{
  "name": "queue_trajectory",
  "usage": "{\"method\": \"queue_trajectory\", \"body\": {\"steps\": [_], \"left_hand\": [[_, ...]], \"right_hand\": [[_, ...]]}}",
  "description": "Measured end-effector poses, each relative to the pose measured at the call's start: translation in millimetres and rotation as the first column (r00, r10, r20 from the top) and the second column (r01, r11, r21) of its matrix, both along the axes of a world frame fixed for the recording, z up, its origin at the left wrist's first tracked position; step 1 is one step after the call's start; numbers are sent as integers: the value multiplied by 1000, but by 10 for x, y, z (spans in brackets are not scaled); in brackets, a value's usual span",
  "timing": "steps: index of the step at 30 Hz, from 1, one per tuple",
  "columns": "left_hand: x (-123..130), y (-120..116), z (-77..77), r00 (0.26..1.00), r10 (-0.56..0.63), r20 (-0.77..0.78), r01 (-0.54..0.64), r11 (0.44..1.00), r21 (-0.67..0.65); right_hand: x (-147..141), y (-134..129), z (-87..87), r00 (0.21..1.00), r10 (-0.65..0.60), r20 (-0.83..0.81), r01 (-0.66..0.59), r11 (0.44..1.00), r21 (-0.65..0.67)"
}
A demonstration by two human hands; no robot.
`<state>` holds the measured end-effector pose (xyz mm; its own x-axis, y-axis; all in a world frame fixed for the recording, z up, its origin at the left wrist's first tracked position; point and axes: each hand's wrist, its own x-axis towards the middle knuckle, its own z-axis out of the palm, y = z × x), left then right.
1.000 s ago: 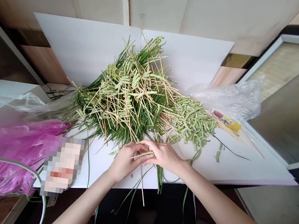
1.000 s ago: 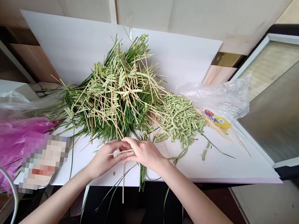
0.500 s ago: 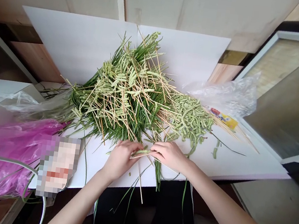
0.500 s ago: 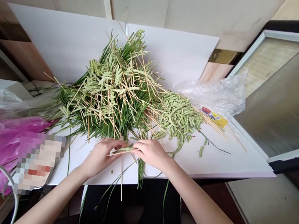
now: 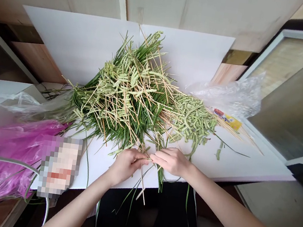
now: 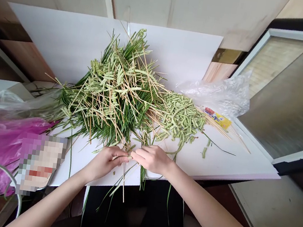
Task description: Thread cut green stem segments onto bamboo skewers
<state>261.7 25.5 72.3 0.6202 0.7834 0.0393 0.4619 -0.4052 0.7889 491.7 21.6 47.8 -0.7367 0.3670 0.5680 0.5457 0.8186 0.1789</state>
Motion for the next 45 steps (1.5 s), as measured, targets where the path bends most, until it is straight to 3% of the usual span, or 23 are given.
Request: {"method": "queue_trajectory", "body": {"steps": [2, 4, 9, 14, 16, 19, 22, 24, 25, 27, 29, 30, 32, 35, 39, 45], "left_hand": [[26, -81, -6, 994, 39, 102, -14, 972, -236], [58, -188, -12, 973, 120, 197, -26, 905, -425], [108, -452, -57, 864, 345, 366, 48, 668, -743], [171, -613, -118, 716, 556, 422, 195, 420, -886], [210, -672, -137, 662, 624, 415, 228, 360, -905], [212, -808, -152, 613, 670, 418, 278, 313, -908], [80, -991, -127, 657, 607, 446, 303, 330, -894], [-55, -1061, -83, 755, 490, 436, 244, 407, -880], [-120, -1056, -57, 810, 420, 408, 186, 476, -860], [-224, -948, -14, 890, 326, 318, -6, 706, -708], [-283, -732, -7, 935, 293, 202, -217, 919, -329], [-300, -605, -22, 944, 294, 149, -279, 953, -116], [-320, -355, -80, 939, 338, 57, -342, 914, 219], [-342, -89, -192, 906, 412, -91, -328, 823, 464], [-369, 32, -288, 858, 464, -221, -272, 776, 569], [-402, -5, -316, 882, 432, -188, -278, 799, 534]], "right_hand": [[41, -27, -14, 998, 58, 9, -58, 993, 107], [76, -49, -10, 995, 103, 13, -103, 975, 198], [110, -79, 54, 984, 174, 27, -173, 929, 328], [46, -122, 102, 977, 207, 41, -208, 912, 353], [12, -137, 91, 978, 205, 34, -204, 914, 350], [78, -97, 69, 982, 190, -3, -178, 922, 343], [364, 48, 95, 984, 106, -140, -53, 940, 337], [591, 159, 137, 972, 11, -236, 65, 948, 311], [673, 202, 156, 966, -35, -258, 109, 955, 277], [723, 246, 176, 961, -84, -263, 135, 974, 183], [613, 233, 166, 970, -75, -233, 92, 994, 62], [515, 209, 153, 974, -62, -216, 63, 998, -3], [284, 141, 115, 981, -39, -189, 15, 992, -127], [-17, 37, 42, 985, -24, -173, -26, 961, -277], [-171, -21, -66, 992, -47, -115, -5, 911, -412], [90, -3, -145, 982, -184, -41, 135, 836, -532]]}}
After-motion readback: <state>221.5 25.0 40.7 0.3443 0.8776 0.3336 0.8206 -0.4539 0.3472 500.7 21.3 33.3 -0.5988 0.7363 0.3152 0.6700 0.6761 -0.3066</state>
